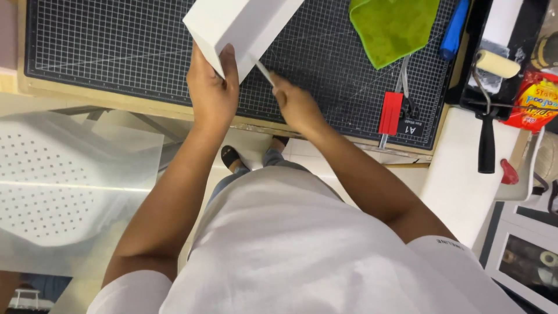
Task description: The person smooths the edges and corners of a white paper sheet on a cutting mat using a red squeegee and a white plastic tool. They repeatedly rotate the sheet and press along the edges to flatten creases. A foam roller is briefly used on the surface before returning to edge smoothing.
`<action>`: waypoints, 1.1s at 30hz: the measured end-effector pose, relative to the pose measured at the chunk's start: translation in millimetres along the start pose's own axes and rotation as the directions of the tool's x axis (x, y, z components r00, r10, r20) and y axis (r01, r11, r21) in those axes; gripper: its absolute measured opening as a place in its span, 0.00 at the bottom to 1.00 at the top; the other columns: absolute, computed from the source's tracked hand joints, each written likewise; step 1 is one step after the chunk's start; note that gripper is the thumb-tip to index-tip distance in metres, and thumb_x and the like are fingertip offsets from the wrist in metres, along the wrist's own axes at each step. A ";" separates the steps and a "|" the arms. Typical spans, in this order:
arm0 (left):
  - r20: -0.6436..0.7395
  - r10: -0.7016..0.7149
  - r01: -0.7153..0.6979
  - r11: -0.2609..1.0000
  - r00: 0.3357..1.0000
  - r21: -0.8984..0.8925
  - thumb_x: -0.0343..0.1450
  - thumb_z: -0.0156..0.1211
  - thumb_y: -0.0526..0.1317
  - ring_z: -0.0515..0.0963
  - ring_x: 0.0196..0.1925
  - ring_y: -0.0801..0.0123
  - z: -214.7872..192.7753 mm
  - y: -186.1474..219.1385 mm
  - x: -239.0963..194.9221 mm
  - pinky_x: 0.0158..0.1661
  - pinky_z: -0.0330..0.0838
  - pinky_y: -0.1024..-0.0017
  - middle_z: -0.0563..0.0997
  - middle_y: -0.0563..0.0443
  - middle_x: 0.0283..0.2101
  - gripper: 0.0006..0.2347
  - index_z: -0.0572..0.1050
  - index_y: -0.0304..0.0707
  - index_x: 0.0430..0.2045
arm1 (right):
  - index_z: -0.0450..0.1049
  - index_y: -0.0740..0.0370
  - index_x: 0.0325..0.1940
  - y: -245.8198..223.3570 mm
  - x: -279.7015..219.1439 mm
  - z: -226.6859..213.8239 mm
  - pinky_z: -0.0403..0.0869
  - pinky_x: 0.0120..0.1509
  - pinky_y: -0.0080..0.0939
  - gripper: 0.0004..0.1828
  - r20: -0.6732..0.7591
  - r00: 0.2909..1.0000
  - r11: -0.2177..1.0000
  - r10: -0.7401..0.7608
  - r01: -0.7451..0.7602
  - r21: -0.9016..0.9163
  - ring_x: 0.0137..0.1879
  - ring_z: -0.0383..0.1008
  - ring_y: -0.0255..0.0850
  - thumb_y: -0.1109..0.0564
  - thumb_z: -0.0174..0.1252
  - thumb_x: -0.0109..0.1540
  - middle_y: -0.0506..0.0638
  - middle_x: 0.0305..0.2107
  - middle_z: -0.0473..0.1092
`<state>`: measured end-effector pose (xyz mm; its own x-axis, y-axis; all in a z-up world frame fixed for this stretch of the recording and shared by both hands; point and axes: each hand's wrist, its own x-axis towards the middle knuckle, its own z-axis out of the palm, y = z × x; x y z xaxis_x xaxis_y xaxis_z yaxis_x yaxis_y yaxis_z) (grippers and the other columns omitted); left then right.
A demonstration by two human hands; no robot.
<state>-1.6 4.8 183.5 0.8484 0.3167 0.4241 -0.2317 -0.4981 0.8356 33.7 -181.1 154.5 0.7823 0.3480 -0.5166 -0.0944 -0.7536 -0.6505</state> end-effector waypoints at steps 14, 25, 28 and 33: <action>-0.006 -0.006 0.007 0.999 1.000 0.047 0.82 0.48 0.38 0.82 0.51 0.51 -1.6 -4.3 -1.6 0.44 0.81 0.61 0.76 0.39 0.52 0.12 0.62 0.33 0.59 | 0.54 0.34 0.77 -20.0 -22.7 23.2 0.72 0.43 0.49 0.31 0.146 0.989 0.993 -0.035 0.051 -0.108 0.52 0.78 0.49 0.56 0.39 0.70 0.51 0.61 0.71; 0.004 0.036 -0.036 0.998 0.999 0.049 0.83 0.46 0.38 0.80 0.55 0.51 -1.0 -4.5 -7.8 0.47 0.81 0.60 0.74 0.39 0.54 0.13 0.60 0.34 0.62 | 0.57 0.25 0.76 -0.1 -11.5 29.0 0.69 0.40 0.45 0.39 0.137 0.990 0.982 -0.015 0.041 -0.184 0.40 0.76 0.41 0.64 0.46 0.65 0.45 0.50 0.76; 0.020 -0.043 0.043 0.999 0.999 0.010 0.84 0.44 0.44 0.83 0.55 0.53 0.8 -3.9 -5.1 0.47 0.84 0.63 0.76 0.40 0.54 0.15 0.60 0.35 0.62 | 0.55 0.47 0.79 2.0 2.2 -1.5 0.59 0.18 0.30 0.27 -0.075 0.996 0.999 0.040 -0.038 0.020 0.19 0.56 0.29 0.52 0.38 0.73 0.46 0.33 0.73; 0.008 0.013 -0.014 0.998 1.000 0.058 0.84 0.46 0.41 0.81 0.54 0.52 -1.1 -4.7 -6.7 0.46 0.80 0.61 0.75 0.39 0.55 0.14 0.60 0.35 0.62 | 0.53 0.40 0.79 16.7 -14.9 61.8 0.74 0.45 0.56 0.28 0.097 0.978 0.948 -0.184 0.203 -0.243 0.48 0.78 0.52 0.49 0.39 0.72 0.53 0.51 0.76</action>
<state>-6.7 6.0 177.2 0.8489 0.3039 0.4325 -0.2155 -0.5481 0.8082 -17.6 -164.4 116.9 0.7225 0.5336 -0.4395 0.2191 -0.7798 -0.5865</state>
